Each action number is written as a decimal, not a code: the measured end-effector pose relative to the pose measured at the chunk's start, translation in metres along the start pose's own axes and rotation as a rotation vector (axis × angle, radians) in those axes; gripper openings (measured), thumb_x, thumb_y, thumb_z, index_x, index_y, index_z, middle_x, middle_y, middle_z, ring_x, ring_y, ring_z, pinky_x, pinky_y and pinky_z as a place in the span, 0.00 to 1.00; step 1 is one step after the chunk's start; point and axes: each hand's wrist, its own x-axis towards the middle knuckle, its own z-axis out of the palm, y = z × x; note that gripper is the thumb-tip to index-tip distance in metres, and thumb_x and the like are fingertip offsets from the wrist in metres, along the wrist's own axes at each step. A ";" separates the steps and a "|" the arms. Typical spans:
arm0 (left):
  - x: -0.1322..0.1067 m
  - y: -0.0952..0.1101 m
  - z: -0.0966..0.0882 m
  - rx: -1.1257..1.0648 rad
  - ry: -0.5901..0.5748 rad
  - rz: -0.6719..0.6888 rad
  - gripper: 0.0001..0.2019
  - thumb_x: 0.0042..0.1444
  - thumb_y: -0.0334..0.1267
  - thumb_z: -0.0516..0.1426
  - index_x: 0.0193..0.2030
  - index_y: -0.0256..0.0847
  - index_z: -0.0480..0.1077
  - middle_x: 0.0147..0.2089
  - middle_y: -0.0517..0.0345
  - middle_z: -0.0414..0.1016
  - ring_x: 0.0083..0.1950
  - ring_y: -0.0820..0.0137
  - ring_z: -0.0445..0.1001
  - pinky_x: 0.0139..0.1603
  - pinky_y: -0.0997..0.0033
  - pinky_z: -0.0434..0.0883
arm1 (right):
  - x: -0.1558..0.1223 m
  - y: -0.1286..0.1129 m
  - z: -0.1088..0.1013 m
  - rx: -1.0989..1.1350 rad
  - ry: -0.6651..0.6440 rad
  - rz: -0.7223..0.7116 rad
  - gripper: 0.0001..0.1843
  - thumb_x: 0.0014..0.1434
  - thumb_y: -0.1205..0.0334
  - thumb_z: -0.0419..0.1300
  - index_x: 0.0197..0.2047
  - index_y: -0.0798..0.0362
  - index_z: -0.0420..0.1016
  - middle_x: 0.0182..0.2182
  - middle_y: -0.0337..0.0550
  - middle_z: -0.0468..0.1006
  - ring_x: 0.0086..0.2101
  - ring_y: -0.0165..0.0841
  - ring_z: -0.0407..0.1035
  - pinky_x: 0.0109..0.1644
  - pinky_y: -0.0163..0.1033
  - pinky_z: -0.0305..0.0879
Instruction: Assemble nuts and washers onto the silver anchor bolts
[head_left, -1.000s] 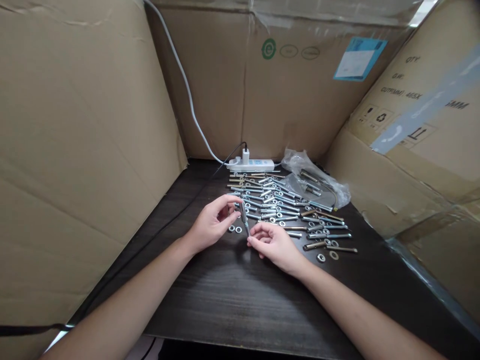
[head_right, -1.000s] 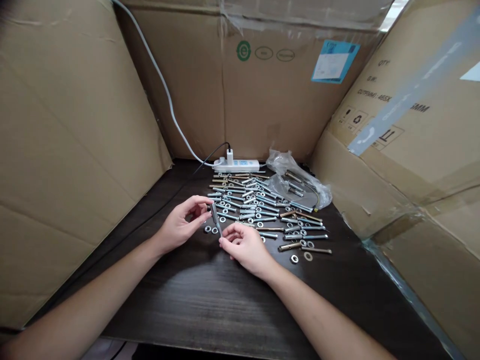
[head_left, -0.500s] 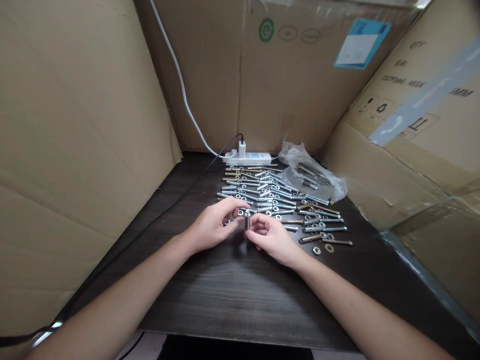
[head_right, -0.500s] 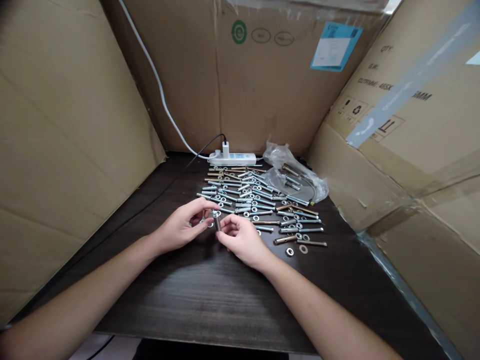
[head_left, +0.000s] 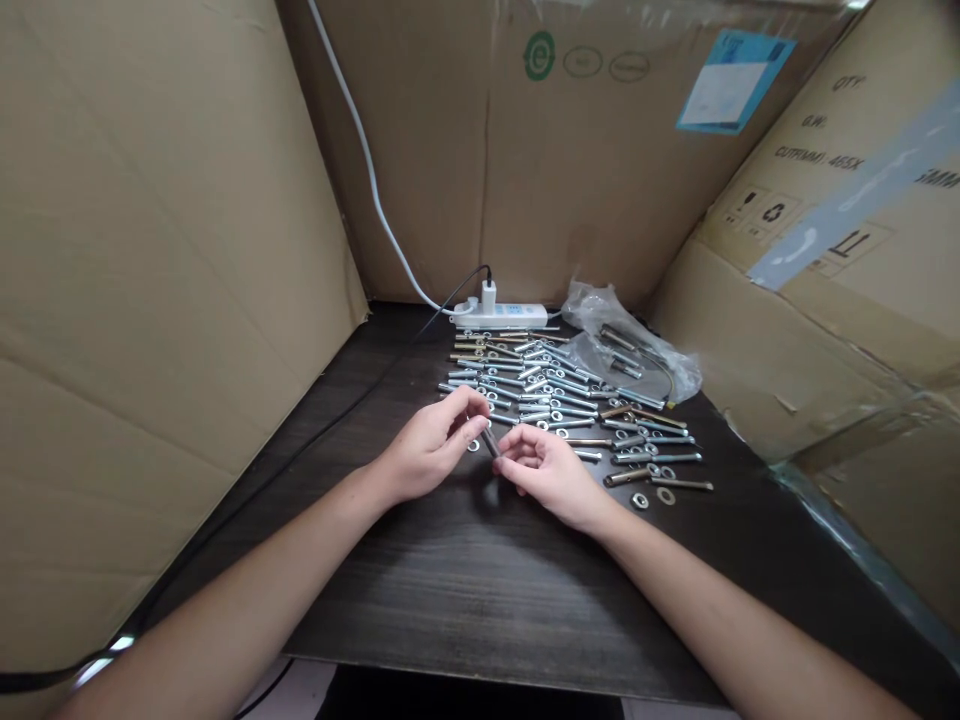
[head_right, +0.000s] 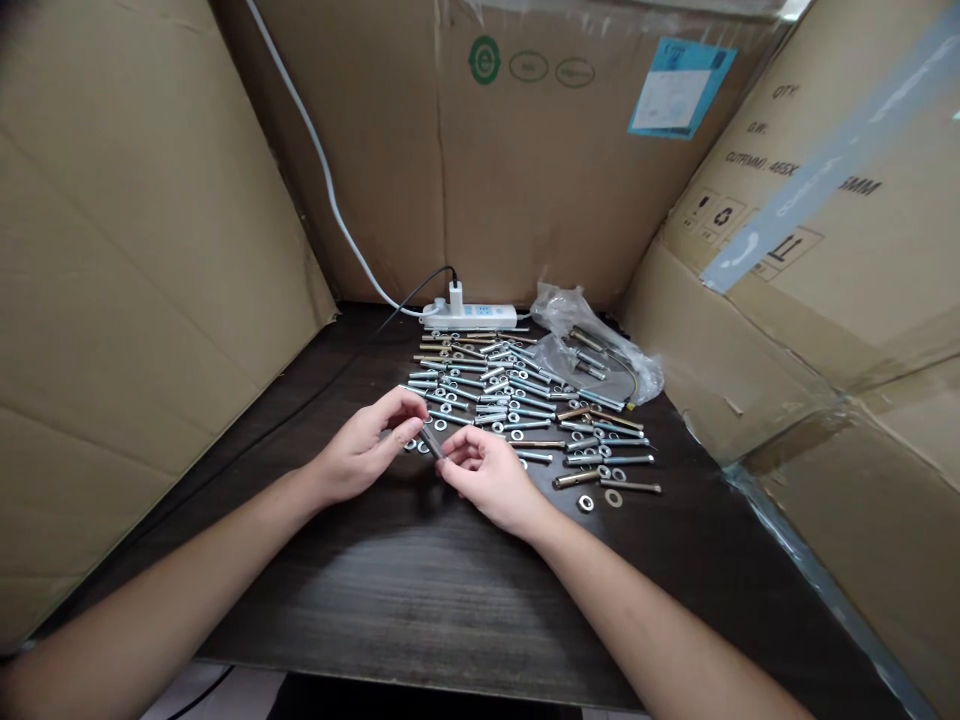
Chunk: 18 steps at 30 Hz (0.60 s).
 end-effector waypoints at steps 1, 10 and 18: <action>0.000 0.000 0.000 -0.007 0.001 -0.008 0.08 0.63 0.40 0.48 0.41 0.39 0.62 0.36 0.59 0.67 0.36 0.72 0.66 0.37 0.74 0.65 | 0.000 0.000 0.000 -0.006 -0.002 -0.004 0.14 0.48 0.57 0.64 0.33 0.54 0.66 0.24 0.34 0.69 0.21 0.23 0.61 0.24 0.30 0.58; 0.004 0.002 -0.004 0.147 0.003 -0.010 0.13 0.63 0.42 0.47 0.30 0.38 0.60 0.28 0.63 0.61 0.30 0.74 0.59 0.32 0.74 0.59 | 0.001 0.000 0.000 -0.051 0.003 -0.036 0.11 0.50 0.59 0.62 0.33 0.55 0.65 0.26 0.36 0.71 0.22 0.23 0.62 0.26 0.31 0.59; 0.001 0.005 -0.004 0.163 0.017 0.059 0.10 0.62 0.39 0.48 0.32 0.38 0.62 0.29 0.63 0.61 0.29 0.75 0.60 0.31 0.75 0.59 | -0.001 0.001 -0.001 -0.050 -0.047 -0.082 0.19 0.51 0.60 0.63 0.47 0.52 0.67 0.27 0.35 0.70 0.23 0.23 0.62 0.28 0.31 0.61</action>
